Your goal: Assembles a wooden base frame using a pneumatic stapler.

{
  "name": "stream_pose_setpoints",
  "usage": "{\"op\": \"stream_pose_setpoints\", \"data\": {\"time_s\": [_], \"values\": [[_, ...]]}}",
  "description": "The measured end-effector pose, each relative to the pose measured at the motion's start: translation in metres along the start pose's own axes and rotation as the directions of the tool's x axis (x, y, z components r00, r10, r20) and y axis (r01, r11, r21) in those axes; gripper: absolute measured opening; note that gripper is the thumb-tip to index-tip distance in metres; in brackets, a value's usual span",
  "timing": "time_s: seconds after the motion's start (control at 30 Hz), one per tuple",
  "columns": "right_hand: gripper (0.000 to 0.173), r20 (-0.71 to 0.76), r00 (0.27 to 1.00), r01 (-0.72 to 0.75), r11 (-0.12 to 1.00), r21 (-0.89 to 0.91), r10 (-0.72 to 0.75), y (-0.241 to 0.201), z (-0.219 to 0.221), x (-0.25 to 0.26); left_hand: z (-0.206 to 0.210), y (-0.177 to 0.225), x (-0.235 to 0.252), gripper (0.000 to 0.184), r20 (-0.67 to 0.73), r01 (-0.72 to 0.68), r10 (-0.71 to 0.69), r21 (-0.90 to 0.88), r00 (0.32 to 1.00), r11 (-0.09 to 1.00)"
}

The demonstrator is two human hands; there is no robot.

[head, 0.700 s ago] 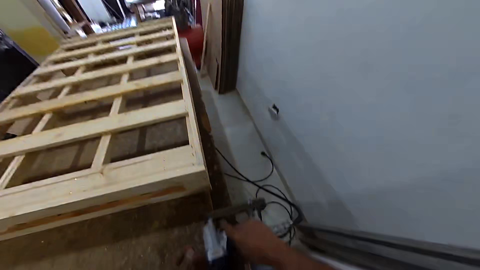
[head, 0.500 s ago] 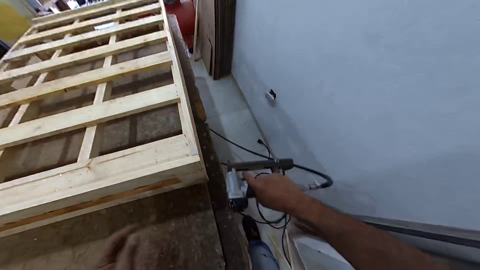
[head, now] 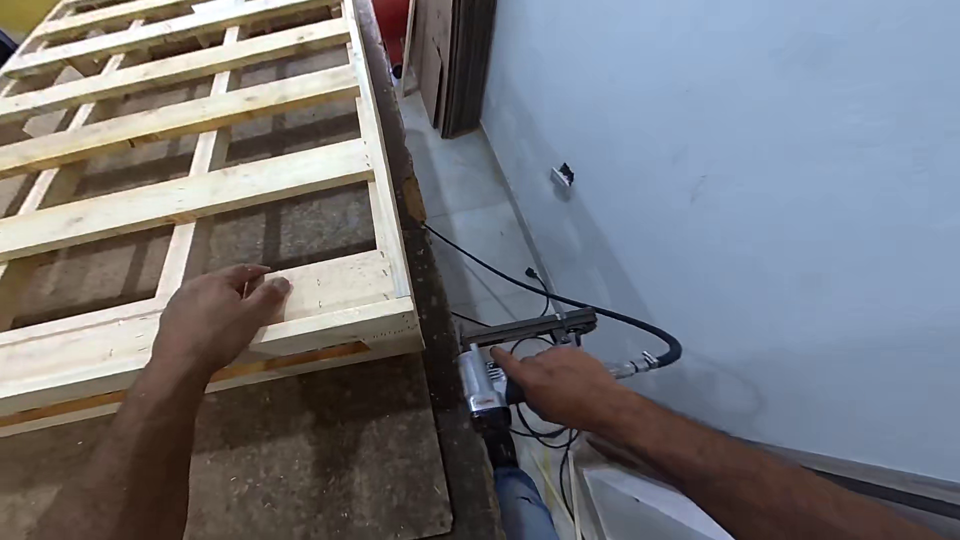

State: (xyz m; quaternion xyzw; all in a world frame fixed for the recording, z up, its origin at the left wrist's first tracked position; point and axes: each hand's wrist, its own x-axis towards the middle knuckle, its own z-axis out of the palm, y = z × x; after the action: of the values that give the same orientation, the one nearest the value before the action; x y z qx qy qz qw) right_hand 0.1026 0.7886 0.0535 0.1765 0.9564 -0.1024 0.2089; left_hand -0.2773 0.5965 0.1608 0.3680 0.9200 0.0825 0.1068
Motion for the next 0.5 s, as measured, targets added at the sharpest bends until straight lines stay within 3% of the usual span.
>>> {"op": "stream_pose_setpoints", "data": {"time_s": [0.1,0.2,0.3,0.5], "values": [[0.051,-0.046,0.999,-0.021,1.0,-0.018,0.02,-0.007,-0.011,0.005,0.0,-0.002,0.001,0.048,-0.029,0.006,-0.006,-0.002,1.0,1.0],[0.049,0.045,0.999,0.023,0.999,0.024,-0.024,-0.045,-0.033,0.024,0.0,-0.002,0.001,0.049,-0.032,0.03,-0.03,0.009,0.999,1.0],[0.051,-0.029,0.995,0.093,0.995,-0.024,-0.093,-0.048,-0.023,0.029,0.0,-0.005,0.001,0.053,-0.023,0.037,-0.037,0.013,0.999,0.999],[0.044,0.003,0.993,0.118,0.993,-0.024,-0.118,-0.051,-0.013,0.011,-0.001,-0.004,0.0,0.051,-0.034,0.052,-0.052,-0.017,0.998,0.999]]}}
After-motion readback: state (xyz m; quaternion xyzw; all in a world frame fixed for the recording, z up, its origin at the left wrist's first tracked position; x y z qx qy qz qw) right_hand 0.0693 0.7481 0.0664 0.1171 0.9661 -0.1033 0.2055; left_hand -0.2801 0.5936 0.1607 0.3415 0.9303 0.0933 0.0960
